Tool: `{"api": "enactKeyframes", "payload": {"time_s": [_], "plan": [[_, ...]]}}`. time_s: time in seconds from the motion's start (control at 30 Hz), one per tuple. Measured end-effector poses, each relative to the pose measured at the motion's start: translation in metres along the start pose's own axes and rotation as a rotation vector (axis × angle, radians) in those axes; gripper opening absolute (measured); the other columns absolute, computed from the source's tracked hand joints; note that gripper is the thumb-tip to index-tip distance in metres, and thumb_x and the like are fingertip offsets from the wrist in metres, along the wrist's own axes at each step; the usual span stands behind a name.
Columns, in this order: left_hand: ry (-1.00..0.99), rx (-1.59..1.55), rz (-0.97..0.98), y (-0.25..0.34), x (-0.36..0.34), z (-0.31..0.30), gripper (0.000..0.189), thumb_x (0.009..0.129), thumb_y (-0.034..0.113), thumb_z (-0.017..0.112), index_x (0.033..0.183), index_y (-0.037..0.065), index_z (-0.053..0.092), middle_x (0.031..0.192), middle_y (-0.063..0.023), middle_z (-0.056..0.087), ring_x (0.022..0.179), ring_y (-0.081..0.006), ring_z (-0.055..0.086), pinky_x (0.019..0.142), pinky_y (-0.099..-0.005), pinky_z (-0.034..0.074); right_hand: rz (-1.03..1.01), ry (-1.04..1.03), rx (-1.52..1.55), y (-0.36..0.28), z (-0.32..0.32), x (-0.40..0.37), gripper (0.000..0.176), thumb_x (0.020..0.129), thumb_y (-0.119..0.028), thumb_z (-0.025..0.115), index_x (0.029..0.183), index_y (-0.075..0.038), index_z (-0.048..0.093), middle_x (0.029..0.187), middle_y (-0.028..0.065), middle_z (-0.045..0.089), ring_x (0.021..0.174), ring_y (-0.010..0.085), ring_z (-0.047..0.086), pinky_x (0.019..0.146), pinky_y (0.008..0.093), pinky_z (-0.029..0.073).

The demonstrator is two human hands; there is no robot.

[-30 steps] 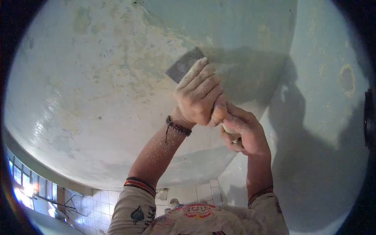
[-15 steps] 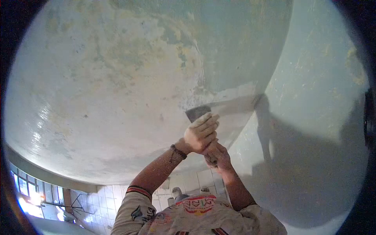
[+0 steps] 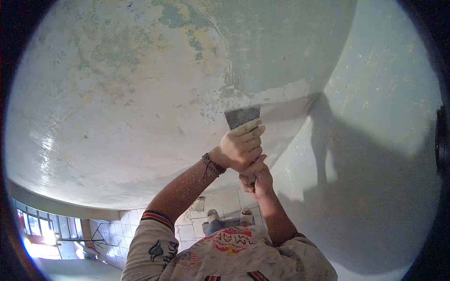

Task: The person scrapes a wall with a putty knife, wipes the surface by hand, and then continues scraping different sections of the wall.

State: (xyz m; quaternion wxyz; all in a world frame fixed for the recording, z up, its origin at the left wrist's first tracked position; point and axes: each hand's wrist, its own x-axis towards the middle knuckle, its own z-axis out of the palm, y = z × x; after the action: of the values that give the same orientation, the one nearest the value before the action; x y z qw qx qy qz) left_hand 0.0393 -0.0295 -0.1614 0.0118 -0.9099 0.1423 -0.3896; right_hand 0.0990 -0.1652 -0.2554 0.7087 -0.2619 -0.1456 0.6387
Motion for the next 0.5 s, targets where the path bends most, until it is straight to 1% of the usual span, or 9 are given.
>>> {"api": "enactKeyframes", "payload": {"time_s": [0.03,0.1,0.13,0.2,0.3,0.37,0.4,0.47,0.5], "plan": [[0.021,-0.02,-0.01,0.003,0.003,-0.003,0.019,0.07,0.017,0.065,0.06,0.003,0.058,0.071,-0.0107,0.059,0.099,-0.0327,0.065,0.099,-0.0519,0.047,0.004,0.002,0.006,0.004,-0.003,-0.001,0.043,0.089,-0.05,0.062,0.076,-0.01,0.052,0.052,-0.0012,0.044,0.036,0.0085,0.036,0.032,0.0243,0.025],[0.033,-0.05,-0.026,0.01,-0.005,0.002,0.019,0.07,0.017,0.065,0.06,0.002,0.057,0.071,-0.0107,0.059,0.098,-0.0327,0.065,0.098,-0.0518,0.047,-0.174,-0.077,-0.07,0.016,-0.011,-0.005,0.039,0.089,-0.046,0.062,0.078,-0.009,0.054,0.054,-0.0013,0.046,0.038,0.0085,0.039,0.033,0.0237,0.026],[0.048,-0.047,-0.047,0.011,-0.015,0.013,0.019,0.071,0.016,0.064,0.059,0.003,0.057,0.071,-0.011,0.059,0.097,-0.0328,0.066,0.098,-0.0519,0.048,-0.173,-0.072,-0.067,0.02,-0.015,-0.005,0.039,0.089,-0.046,0.062,0.078,-0.009,0.054,0.054,-0.0013,0.046,0.038,0.0085,0.039,0.033,0.0237,0.026],[0.075,-0.041,-0.072,0.013,-0.023,0.02,0.019,0.071,0.016,0.063,0.059,0.003,0.057,0.071,-0.0113,0.059,0.096,-0.033,0.066,0.097,-0.0521,0.049,-0.202,0.052,-0.331,0.018,-0.019,-0.002,0.048,0.086,-0.058,0.06,0.08,-0.01,0.053,0.056,-0.002,0.046,0.038,0.0076,0.036,0.032,0.0237,0.026],[0.132,0.02,-0.087,0.008,-0.011,0.002,0.018,0.071,0.014,0.062,0.059,0.002,0.057,0.07,-0.0116,0.06,0.094,-0.0335,0.067,0.096,-0.0519,0.049,-0.306,0.002,-0.418,0.006,-0.007,0.01,0.048,0.088,-0.057,0.058,0.079,-0.01,0.052,0.056,-0.0022,0.045,0.038,0.0071,0.037,0.033,0.0237,0.027],[0.186,0.082,-0.047,0.0,0.012,-0.023,0.017,0.071,0.013,0.06,0.059,0.002,0.057,0.069,-0.0116,0.06,0.092,-0.0335,0.068,0.095,-0.0514,0.049,-0.251,-0.024,-0.376,-0.012,0.013,0.012,0.048,0.089,-0.056,0.058,0.079,-0.01,0.051,0.056,-0.0024,0.045,0.038,0.007,0.037,0.033,0.0239,0.026],[0.185,0.086,-0.047,0.0,0.009,-0.022,0.017,0.071,0.013,0.06,0.059,0.002,0.057,0.069,-0.0116,0.06,0.092,-0.0335,0.068,0.095,-0.0514,0.049,-0.215,-0.069,-0.346,-0.018,0.02,0.015,0.047,0.09,-0.055,0.057,0.079,-0.009,0.051,0.056,-0.0027,0.045,0.038,0.007,0.037,0.033,0.0241,0.026],[0.173,0.074,-0.045,0.003,-0.003,-0.011,0.018,0.072,0.014,0.058,0.058,0.002,0.056,0.068,-0.0111,0.06,0.088,-0.0336,0.069,0.094,-0.051,0.05,-0.244,-0.077,-0.423,-0.009,0.011,0.009,0.046,0.092,-0.052,0.055,0.078,-0.009,0.051,0.054,-0.0036,0.042,0.037,0.007,0.036,0.033,0.0239,0.025],[0.168,0.08,-0.066,0.008,-0.001,-0.011,0.02,0.072,0.015,0.056,0.057,0.002,0.056,0.065,-0.0107,0.059,0.085,-0.0333,0.069,0.093,-0.051,0.05,-0.194,-0.055,-0.331,-0.007,0.014,0.003,0.046,0.092,-0.052,0.055,0.078,-0.009,0.051,0.054,-0.0037,0.041,0.037,0.0068,0.035,0.033,0.0237,0.025]]}}
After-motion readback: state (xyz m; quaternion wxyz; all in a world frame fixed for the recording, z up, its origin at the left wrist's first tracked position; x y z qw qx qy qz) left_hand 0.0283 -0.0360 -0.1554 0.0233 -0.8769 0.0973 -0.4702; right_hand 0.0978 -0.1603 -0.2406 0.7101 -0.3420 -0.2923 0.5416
